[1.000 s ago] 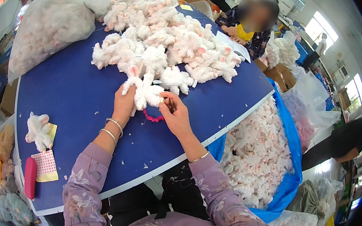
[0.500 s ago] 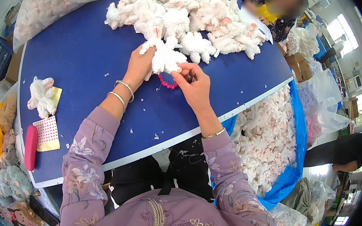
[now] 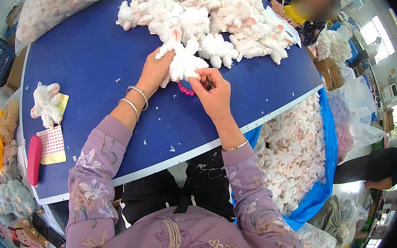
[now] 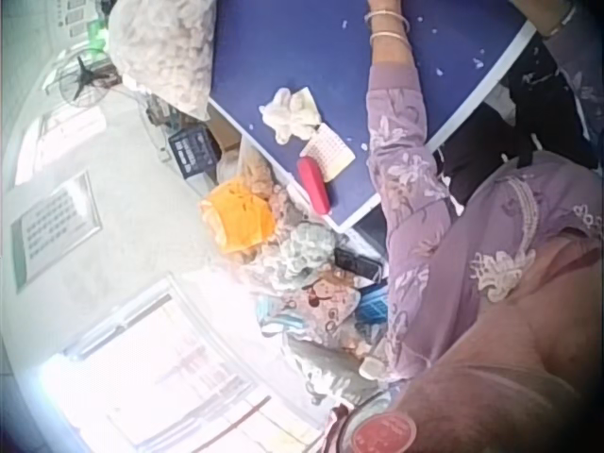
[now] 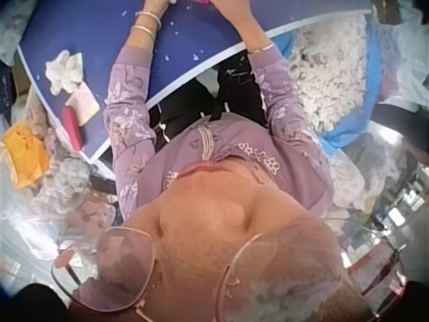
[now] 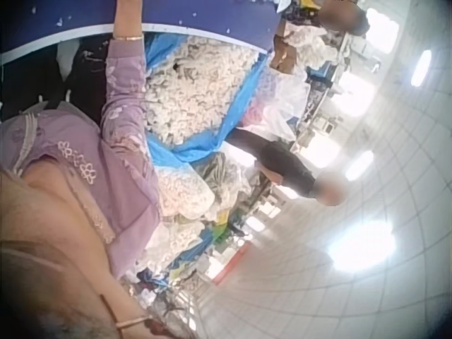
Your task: The person repeatedly picks up small white stuffed toys from a pile on a blue table, uses pink-handled scissors to trim loose threads or excess fabric, and places the finished items into a large blue bag. The process is continuous and repetitive throughout the clip.
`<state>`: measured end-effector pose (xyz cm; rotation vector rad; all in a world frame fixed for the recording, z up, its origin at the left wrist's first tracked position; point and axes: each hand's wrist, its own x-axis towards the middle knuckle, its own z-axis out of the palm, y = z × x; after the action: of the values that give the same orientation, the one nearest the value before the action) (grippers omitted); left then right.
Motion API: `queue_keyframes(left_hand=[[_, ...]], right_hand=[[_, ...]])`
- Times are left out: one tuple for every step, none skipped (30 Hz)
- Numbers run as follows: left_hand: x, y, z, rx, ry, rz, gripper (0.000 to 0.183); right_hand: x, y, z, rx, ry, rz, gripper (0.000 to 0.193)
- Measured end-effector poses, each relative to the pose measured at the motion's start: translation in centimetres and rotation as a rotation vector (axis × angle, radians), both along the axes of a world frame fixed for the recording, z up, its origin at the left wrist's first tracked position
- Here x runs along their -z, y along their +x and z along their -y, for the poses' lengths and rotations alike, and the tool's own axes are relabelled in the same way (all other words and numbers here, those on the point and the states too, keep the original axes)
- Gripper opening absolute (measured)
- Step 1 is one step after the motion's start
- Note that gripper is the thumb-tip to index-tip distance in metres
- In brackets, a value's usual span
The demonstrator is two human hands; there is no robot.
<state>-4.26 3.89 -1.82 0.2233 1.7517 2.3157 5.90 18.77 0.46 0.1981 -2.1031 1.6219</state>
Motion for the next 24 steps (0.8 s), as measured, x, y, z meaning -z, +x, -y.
queue_keyframes(left_hand=[[-0.1,0.1,0.0,0.005,-0.003,0.007,0.028],[-0.3,0.2,0.0,0.009,0.027,0.022,0.028],[-0.5,0.2,0.1,0.009,0.055,0.035,0.029],[-0.6,0.3,0.2,0.009,0.084,0.049,0.030],[-0.6,0.3,0.3,0.004,0.119,0.070,0.031],[-0.6,0.2,0.4,0.001,0.156,0.088,0.032],[-0.7,0.2,0.4,-0.002,0.193,0.106,0.033],[-0.9,0.2,0.5,0.013,0.197,0.107,0.034],[-1.0,0.3,0.5,0.031,0.203,0.112,0.035],[-1.1,0.4,0.5,0.048,0.208,0.116,0.036],[-1.2,0.4,0.5,0.058,0.211,0.113,0.036],[-1.2,0.4,0.5,0.068,0.214,0.113,0.036],[-1.2,0.4,0.4,0.079,0.217,0.112,0.037],[-1.2,0.4,0.4,0.081,0.221,0.114,0.037],[-1.2,0.4,0.4,0.084,0.226,0.116,0.037],[-1.1,0.3,0.3,0.087,0.230,0.118,0.037],[-1.0,0.3,0.3,0.084,0.212,0.117,0.036],[-0.8,0.2,0.3,0.080,0.195,0.115,0.036],[-0.7,0.2,0.2,0.075,0.177,0.113,0.035],[-0.6,0.1,0.2,0.078,0.153,0.096,0.035],[-0.5,0.2,0.2,0.083,0.131,0.079,0.034],[-0.5,0.2,0.2,0.088,0.108,0.061,0.034],[-0.5,0.3,0.1,0.070,0.123,0.066,0.033],[-0.5,0.4,0.0,0.051,0.136,0.069,0.031]], right_hand=[[0.1,-0.1,0.0,-0.001,0.005,-0.005,0.017],[0.2,-0.1,-0.2,-0.002,0.010,-0.010,0.018],[0.3,-0.2,-0.2,-0.006,0.014,-0.016,0.019],[0.2,-0.1,-0.2,-0.025,0.005,-0.025,0.020],[0.1,0.2,-0.3,-0.044,-0.003,-0.034,0.020],[-0.1,0.3,-0.4,-0.062,-0.010,-0.046,0.021],[-0.1,0.2,-0.5,-0.046,-0.078,-0.039,0.021],[0.1,0.0,-0.5,-0.030,-0.147,-0.032,0.020],[0.3,0.0,-0.7,-0.011,-0.214,-0.021,0.020],[0.4,-0.2,-1.0,-0.015,-0.251,-0.001,0.019],[0.5,-0.5,-1.3,-0.018,-0.288,0.019,0.018],[0.5,-0.6,-1.5,-0.020,-0.325,0.041,0.017],[0.3,-0.7,-1.3,-0.016,-0.328,0.060,0.021],[0.2,-0.7,-1.1,-0.034,-0.325,0.060,0.023],[0.2,-0.8,-1.0,-0.051,-0.322,0.060,0.025],[0.2,-0.9,-0.9,-0.068,-0.319,0.060,0.026],[0.2,-0.7,-0.7,-0.071,-0.324,0.063,0.028],[0.1,-0.8,-0.5,-0.071,-0.335,0.053,0.027],[0.1,-0.8,-0.4,-0.071,-0.346,0.043,0.027],[0.1,-0.9,-0.3,-0.072,-0.358,0.033,0.026],[0.1,-0.9,-0.4,-0.040,-0.343,0.048,0.026],[0.2,-0.8,-0.6,-0.008,-0.329,0.064,0.025],[0.2,-0.8,-0.8,0.024,-0.314,0.079,0.024],[0.1,-0.7,-0.9,0.037,-0.304,0.070,0.021]])
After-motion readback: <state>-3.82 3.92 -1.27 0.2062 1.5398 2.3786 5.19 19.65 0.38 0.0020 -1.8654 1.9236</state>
